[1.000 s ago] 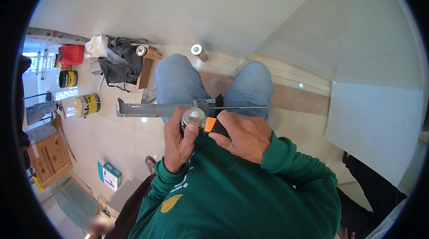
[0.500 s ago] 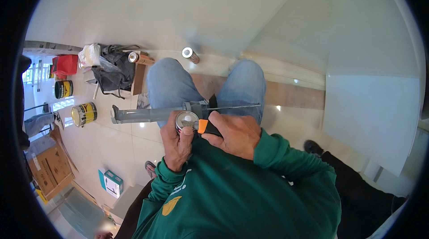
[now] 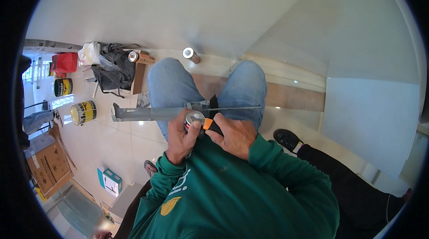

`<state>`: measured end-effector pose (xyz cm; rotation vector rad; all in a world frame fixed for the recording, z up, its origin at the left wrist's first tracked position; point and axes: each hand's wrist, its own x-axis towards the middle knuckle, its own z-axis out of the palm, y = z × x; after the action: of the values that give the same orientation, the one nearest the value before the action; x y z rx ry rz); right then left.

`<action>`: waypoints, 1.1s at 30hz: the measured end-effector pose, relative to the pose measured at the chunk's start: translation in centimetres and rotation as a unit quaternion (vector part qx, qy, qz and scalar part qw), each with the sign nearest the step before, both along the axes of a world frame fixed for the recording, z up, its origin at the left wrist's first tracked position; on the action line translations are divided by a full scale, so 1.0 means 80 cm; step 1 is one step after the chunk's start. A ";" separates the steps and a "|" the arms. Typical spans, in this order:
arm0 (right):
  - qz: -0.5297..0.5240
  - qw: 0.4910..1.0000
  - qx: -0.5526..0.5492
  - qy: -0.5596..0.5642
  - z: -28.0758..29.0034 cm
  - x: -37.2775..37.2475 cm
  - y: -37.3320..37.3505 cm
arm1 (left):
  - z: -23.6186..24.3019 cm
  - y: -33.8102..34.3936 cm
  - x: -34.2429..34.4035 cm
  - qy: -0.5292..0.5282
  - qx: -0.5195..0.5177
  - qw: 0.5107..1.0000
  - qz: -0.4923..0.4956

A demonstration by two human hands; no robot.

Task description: The person prepares a caulking gun by inserting a sealant tube, puncturing the seal, and attaching the nozzle. They then apply sealant along the top edge of a curved cabinet interior.

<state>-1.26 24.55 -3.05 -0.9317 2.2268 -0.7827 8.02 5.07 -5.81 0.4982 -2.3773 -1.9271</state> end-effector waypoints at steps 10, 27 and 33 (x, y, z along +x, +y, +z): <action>0.047 0.997 -0.062 0.009 -0.018 -0.024 -0.001 | -0.004 -0.014 -0.004 -0.029 0.027 0.999 -0.038; 0.065 0.996 -0.017 -0.060 -0.014 -0.040 -0.010 | -0.003 -0.022 -0.010 -0.021 0.063 0.998 -0.018; 0.014 0.993 0.051 -0.106 -0.001 -0.026 -0.019 | -0.002 0.000 -0.010 -0.005 -0.038 0.998 0.057</action>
<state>-3.33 23.07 -3.14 -0.7902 2.0452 -0.7142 7.21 5.05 -5.99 0.6248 -2.3631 -1.7837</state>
